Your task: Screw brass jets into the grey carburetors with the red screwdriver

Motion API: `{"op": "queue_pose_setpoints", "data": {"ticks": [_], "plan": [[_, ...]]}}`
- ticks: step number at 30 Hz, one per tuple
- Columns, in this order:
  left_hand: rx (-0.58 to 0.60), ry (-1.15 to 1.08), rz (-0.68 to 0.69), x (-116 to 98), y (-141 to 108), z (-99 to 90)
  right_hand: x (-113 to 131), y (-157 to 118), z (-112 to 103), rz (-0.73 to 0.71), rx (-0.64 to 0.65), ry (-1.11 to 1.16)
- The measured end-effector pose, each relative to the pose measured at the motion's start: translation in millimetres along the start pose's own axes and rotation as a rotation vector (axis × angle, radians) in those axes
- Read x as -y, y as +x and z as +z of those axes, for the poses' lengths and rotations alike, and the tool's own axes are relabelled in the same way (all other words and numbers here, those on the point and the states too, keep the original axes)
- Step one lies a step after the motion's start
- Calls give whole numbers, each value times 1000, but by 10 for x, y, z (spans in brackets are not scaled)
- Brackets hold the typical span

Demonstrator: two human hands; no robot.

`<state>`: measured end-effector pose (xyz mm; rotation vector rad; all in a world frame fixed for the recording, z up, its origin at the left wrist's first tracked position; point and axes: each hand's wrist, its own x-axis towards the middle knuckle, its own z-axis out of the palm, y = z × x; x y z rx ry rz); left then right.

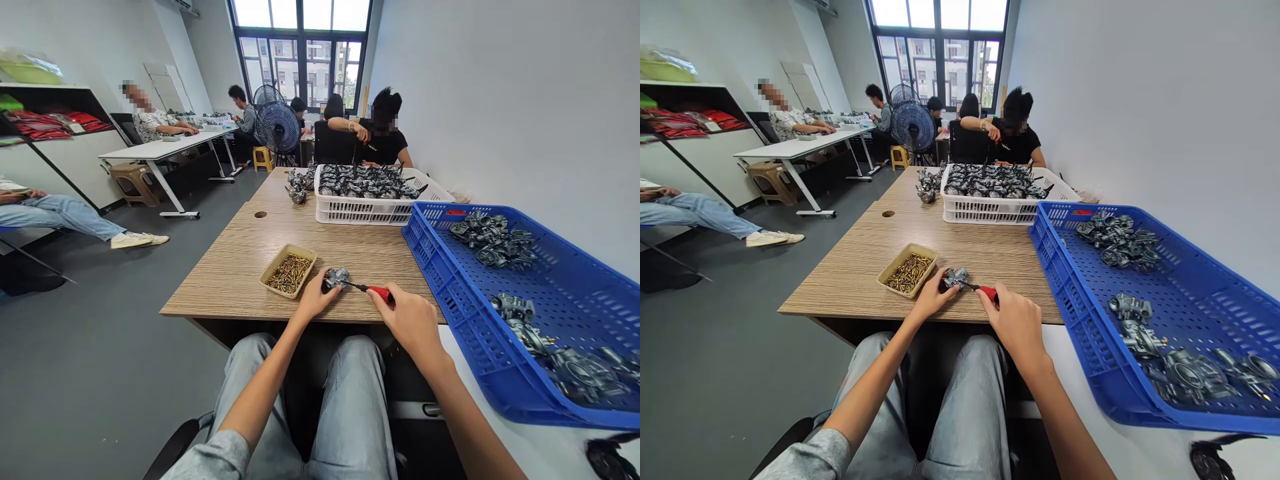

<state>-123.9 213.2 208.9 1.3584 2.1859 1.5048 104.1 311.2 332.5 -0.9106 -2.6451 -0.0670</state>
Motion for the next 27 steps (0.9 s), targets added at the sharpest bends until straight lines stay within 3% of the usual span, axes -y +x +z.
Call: {"op": "queue_pose_setpoints", "data": {"ticks": [8,27], "plan": [[-3,-13,21,10,-6,7,43,0,-4,59,64,-14],[-10,-10,14,-10,-8,0,34,-31,-11,-107,23,27]]}}
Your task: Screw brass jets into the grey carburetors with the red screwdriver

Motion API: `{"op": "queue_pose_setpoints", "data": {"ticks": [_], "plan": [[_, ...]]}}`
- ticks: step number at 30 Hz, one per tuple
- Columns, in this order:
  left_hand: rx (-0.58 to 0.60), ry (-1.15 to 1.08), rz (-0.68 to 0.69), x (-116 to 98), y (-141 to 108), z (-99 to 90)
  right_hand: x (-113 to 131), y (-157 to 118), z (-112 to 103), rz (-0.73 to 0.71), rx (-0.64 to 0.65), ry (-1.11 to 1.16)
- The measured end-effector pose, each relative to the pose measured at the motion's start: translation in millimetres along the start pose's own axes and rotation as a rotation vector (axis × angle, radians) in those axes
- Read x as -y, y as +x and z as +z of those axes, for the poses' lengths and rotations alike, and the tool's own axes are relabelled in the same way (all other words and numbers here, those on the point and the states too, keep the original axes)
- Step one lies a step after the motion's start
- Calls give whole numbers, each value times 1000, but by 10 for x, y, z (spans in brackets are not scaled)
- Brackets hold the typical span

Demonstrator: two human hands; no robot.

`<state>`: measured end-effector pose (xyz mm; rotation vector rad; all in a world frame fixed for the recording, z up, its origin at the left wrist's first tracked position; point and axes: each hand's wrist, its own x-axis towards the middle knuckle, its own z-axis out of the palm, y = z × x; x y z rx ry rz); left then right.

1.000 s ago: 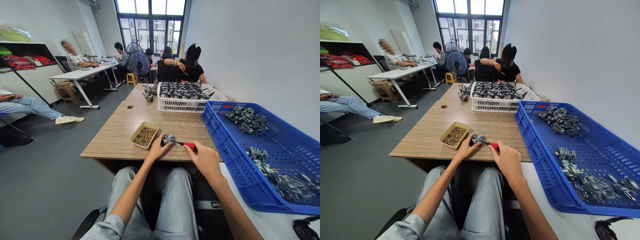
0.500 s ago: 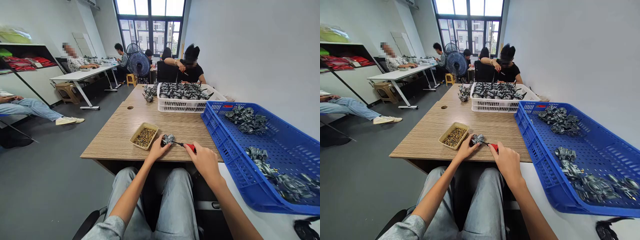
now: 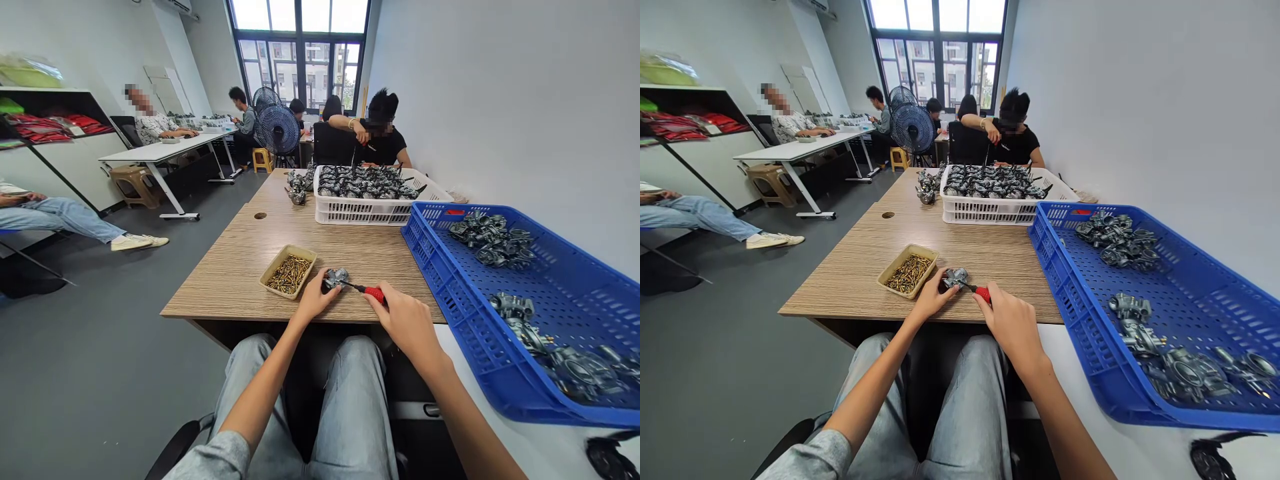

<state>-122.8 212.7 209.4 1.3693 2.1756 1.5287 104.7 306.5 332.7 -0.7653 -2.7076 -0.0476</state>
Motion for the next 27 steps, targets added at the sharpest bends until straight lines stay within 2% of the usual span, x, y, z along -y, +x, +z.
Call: {"op": "queue_pose_setpoints", "data": {"ticks": [10,20,24,27], "plan": [[-4,17,-4,38,3,10,-31,0,0,-42,-2,114],[-20,11,1,25,3,12,-17,1,-69,-70,2,132],[-17,-2,13,21,2,7,-11,-3,-18,-101,-12,185],[-19,3,7,24,1,6,18,-2,31,-49,4,238]]}}
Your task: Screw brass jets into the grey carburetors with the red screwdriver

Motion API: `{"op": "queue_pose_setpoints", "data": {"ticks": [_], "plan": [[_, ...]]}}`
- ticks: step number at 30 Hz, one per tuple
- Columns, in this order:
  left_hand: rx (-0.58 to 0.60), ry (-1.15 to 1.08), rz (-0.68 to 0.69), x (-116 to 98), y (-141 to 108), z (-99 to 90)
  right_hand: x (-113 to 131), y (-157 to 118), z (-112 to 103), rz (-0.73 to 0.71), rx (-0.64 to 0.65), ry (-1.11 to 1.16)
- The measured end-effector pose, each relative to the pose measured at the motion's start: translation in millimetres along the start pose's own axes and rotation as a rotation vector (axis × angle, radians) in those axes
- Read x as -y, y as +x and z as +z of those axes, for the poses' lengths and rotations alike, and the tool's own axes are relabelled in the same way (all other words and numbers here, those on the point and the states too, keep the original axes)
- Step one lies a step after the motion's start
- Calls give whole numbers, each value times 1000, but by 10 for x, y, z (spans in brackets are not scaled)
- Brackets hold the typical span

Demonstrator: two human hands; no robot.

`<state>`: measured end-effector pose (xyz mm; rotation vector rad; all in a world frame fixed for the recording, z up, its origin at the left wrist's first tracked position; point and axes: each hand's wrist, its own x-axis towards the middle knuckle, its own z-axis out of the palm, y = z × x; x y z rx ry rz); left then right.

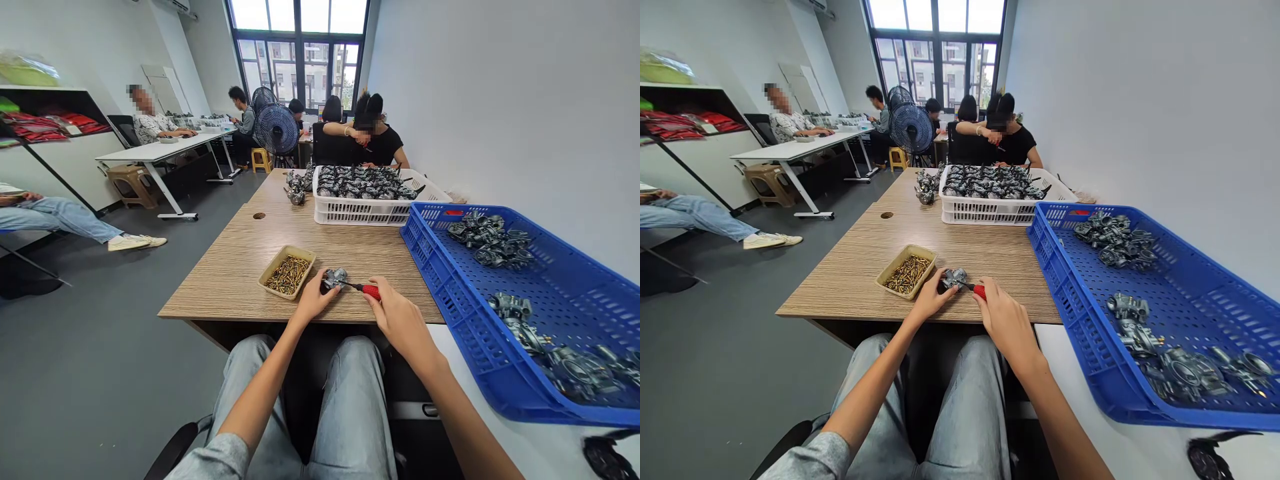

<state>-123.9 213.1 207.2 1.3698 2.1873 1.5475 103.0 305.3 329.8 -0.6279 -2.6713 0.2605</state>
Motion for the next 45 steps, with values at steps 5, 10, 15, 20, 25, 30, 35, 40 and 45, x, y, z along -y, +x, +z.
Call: {"op": "queue_pose_setpoints", "data": {"ticks": [5,10,15,20,25,30,35,40,45], "plan": [[8,5,-7,0,0,5,28,32,3,216,65,-25],[-5,4,-17,5,-3,11,-10,63,-22,326,99,-3],[10,1,6,13,-1,2,-15,64,-29,351,111,-28],[23,-7,6,20,2,-1,26,62,-35,327,114,-68],[16,-4,5,12,-1,-1,45,48,-32,254,122,-103],[11,-4,-2,17,0,3,26,35,-21,190,107,-91],[14,8,-23,-1,1,-2,25,33,-24,152,98,-64],[18,2,-15,-17,0,-11,29,19,-26,110,72,-27],[21,-13,1,3,-4,-7,9,11,-17,65,49,26]]}}
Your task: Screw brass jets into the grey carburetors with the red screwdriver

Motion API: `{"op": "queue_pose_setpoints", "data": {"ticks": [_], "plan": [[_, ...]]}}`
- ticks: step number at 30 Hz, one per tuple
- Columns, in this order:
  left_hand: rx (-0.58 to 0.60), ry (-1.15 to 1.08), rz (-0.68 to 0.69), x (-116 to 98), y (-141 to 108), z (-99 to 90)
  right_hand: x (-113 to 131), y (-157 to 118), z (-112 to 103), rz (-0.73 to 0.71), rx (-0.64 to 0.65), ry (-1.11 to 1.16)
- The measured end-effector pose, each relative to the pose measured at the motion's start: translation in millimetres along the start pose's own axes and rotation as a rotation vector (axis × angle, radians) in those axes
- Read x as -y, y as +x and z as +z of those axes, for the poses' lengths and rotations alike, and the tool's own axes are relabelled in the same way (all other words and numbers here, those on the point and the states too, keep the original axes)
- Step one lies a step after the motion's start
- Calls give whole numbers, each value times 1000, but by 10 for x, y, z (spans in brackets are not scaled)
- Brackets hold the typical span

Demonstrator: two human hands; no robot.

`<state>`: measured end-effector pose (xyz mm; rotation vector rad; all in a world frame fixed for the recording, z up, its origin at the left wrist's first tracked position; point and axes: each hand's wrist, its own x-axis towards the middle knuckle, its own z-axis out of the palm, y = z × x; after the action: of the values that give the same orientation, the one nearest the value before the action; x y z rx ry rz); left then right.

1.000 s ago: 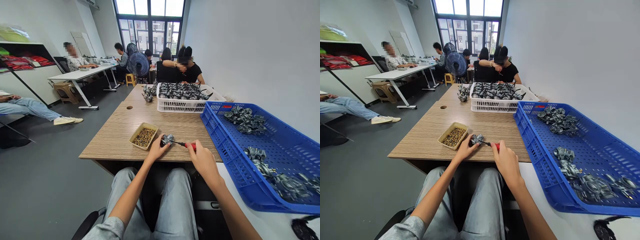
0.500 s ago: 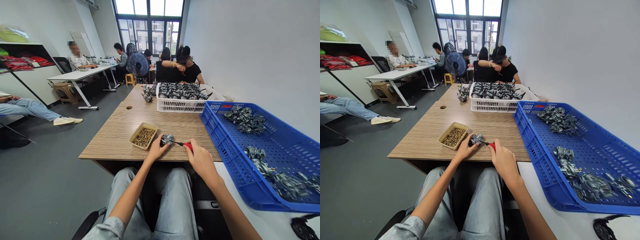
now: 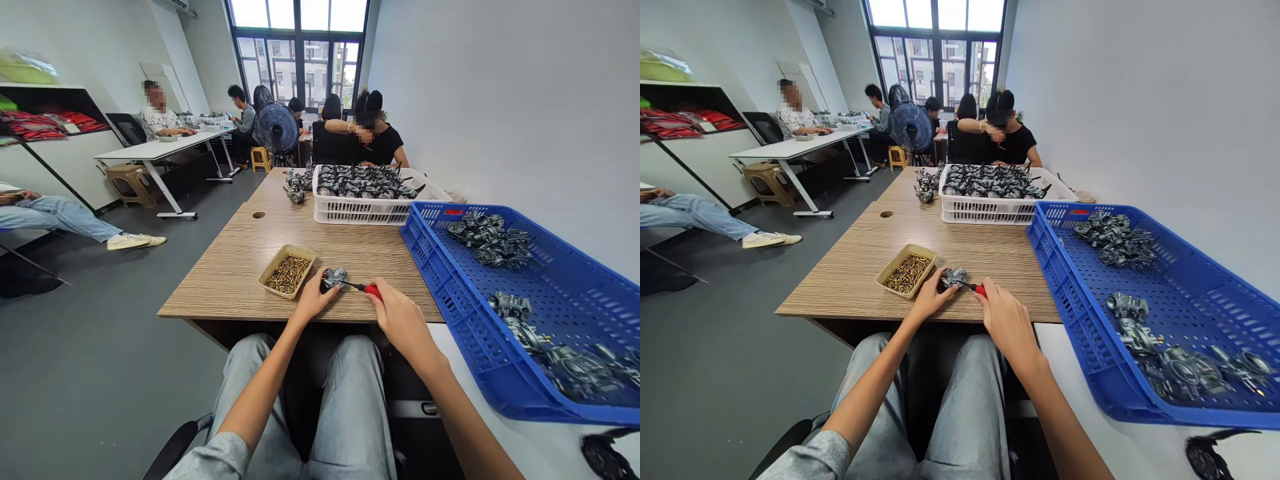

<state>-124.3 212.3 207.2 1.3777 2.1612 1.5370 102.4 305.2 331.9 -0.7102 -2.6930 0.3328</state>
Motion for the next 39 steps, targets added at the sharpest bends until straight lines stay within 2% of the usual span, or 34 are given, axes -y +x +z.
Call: {"op": "queue_pose_setpoints", "data": {"ticks": [15,19,21,24,32,39], "plan": [[-12,-2,5,-25,3,-4,-17,-9,-31,-116,24,3],[-13,0,12,-13,8,0,-30,2,-17,-151,15,77],[-11,0,14,-4,11,3,-32,8,3,-117,8,142],[-14,-2,12,10,13,7,-34,17,42,10,11,190],[-9,32,-10,23,5,8,-44,45,26,254,14,85],[-11,27,-7,8,4,3,-26,32,-21,289,43,-6]]}}
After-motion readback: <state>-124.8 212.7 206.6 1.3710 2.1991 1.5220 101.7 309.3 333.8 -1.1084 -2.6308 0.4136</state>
